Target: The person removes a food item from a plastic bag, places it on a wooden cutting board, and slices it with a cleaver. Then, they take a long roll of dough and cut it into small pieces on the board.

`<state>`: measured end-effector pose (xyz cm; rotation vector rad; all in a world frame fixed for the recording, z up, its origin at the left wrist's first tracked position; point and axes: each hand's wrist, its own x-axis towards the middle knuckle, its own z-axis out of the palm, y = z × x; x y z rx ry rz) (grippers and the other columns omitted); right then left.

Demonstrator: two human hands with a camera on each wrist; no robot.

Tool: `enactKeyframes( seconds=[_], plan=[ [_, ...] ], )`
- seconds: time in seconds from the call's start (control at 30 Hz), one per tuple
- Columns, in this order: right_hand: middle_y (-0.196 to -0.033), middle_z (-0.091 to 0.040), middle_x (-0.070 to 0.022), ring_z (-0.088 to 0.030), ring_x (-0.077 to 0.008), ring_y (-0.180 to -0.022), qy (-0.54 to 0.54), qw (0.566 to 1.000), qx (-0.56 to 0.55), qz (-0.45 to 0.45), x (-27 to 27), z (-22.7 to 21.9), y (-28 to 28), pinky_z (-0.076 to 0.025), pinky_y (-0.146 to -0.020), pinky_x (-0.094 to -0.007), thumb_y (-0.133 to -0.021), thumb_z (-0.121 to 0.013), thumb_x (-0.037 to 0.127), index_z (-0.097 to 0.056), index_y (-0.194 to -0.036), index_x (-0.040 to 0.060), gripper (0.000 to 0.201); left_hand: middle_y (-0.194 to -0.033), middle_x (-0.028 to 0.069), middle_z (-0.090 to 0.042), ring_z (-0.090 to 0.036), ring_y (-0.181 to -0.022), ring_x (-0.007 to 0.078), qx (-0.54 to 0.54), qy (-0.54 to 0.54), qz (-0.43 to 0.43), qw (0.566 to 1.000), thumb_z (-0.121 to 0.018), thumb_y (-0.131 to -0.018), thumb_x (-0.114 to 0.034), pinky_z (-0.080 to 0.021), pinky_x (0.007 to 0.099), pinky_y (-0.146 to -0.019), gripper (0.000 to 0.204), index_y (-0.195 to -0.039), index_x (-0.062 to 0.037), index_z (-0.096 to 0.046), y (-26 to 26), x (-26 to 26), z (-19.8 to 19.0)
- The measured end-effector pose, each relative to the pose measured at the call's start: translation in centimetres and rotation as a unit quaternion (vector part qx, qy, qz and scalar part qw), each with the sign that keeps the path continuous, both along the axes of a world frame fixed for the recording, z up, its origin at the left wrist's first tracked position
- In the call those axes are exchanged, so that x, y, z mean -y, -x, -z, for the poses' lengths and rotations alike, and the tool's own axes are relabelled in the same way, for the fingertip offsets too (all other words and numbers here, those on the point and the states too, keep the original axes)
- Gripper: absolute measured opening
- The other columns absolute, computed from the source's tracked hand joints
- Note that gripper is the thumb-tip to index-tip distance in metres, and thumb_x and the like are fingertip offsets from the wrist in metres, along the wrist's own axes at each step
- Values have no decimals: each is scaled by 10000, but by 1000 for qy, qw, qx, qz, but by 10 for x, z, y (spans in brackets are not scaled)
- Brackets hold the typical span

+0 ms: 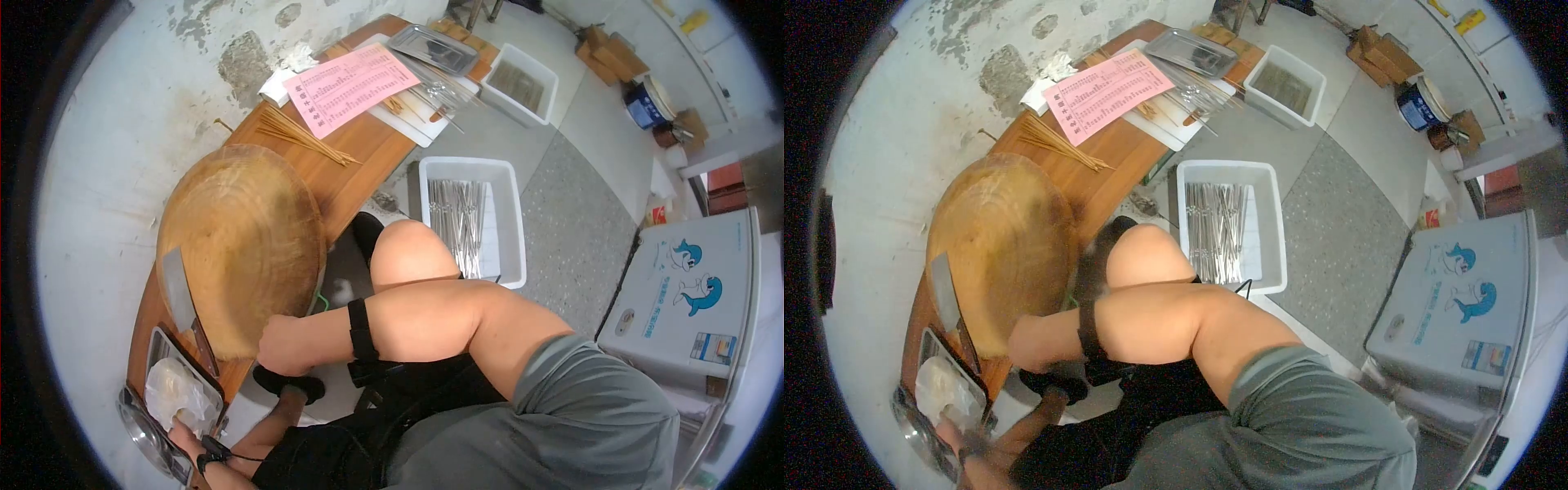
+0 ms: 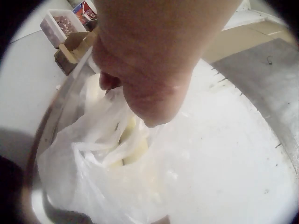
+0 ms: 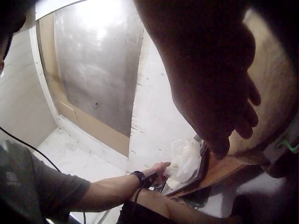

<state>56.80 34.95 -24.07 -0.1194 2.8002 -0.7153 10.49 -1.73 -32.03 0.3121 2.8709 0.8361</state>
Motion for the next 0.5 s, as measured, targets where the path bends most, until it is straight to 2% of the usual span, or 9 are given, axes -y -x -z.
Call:
enactKeyframes(
  seconds=[0.1, 0.17, 0.23, 0.27, 0.33, 0.37, 0.4, 0.47, 0.5],
  plan=[
    [-923, -730, -128, -700, -298, -898, 2, 1000, -5, 16, -1, -1, -1, -546, -721, -414, -738, -686, 154, -739, -906, 62, 199, -1037, 281, -669, -664, -931, 376, -55, 21, -49, 997, -629, -870, -353, -508, 429, -819, 561, -1044, 180, -615, -27, -26, -21],
    [-914, -730, -130, -702, -300, -896, -1, 1000, 3, 9, 0, -2, -1, -550, -719, -408, -737, -689, 158, -739, -887, 63, 185, -1063, 295, -662, -653, -952, 415, -154, 125, -117, 973, -628, -876, -373, -505, 455, -832, 568, -1044, 170, -621, -25, -29, -22],
    [-899, -730, -133, -704, -306, -886, 3, 1000, -3, 9, 0, -2, -1, -553, -718, -414, -732, -691, 157, -738, -876, 64, 177, -1085, 303, -654, -645, -964, 430, -157, 140, -103, 972, -629, -875, -395, -503, 462, -845, 591, -1062, 165, -618, -2, -17, -12],
    [-885, -729, -136, -706, -312, -875, 8, 1000, -9, 9, 0, -2, -2, -556, -718, -420, -728, -693, 155, -737, -865, 65, 169, -1107, 310, -645, -637, -975, 445, -160, 156, -88, 971, -630, -874, -418, -502, 469, -859, 614, -1080, 160, -614, -9, -18, -20],
    [-863, -727, -143, -707, -319, -856, 21, 999, -27, 22, -2, 2, -8, -559, -707, -429, -734, -682, 156, -736, -850, 68, 155, -1015, 275, -675, -646, -868, 435, -241, 224, -101, 939, -602, -900, -451, -528, 455, -778, 573, -1072, 94, -645, -40, -33, -40],
    [-840, -724, -149, -709, -325, -838, 35, 998, -50, 27, -1, 4, -7, -562, -697, -437, -741, -670, 156, -735, -836, 72, 143, -839, 176, -683, -642, -688, 354, -340, 193, 123, 912, -557, -934, -465, -531, 441, -603, 466, -992, -19, -678, 34, 35, -5],
    [-804, -716, -161, -709, -329, -808, 45, 996, -66, 51, 2, 8, -7, -563, -677, -450, -763, -636, 166, -728, -808, 76, 136, -704, 76, -633, -607, -570, 243, -388, 482, 23, 786, -507, -974, -400, -476, 412, -462, 339, -896, -110, -664, 91, 70, 64],
    [-803, -713, -166, -708, -332, -791, 40, 998, -13, 38, -3, -8, -8, -562, -664, -450, -787, -609, 192, -703, -788, 68, 156, -732, 97, -658, -638, -623, 272, -416, 548, 90, 720, -519, -955, -324, -505, 408, -528, 291, -856, -93, -665, 62, 48, 38],
    [-869, -713, -172, -701, -332, -851, 20, 1000, 18, 11, -5, -9, -5, -552, -731, -445, -825, -615, 242, -687, -872, 60, 201, -746, 107, -670, -654, -649, 287, -432, 576, 123, 683, -525, -945, -287, -519, 406, -560, 269, -837, -85, -666, 34, 26, 16]
  ],
)
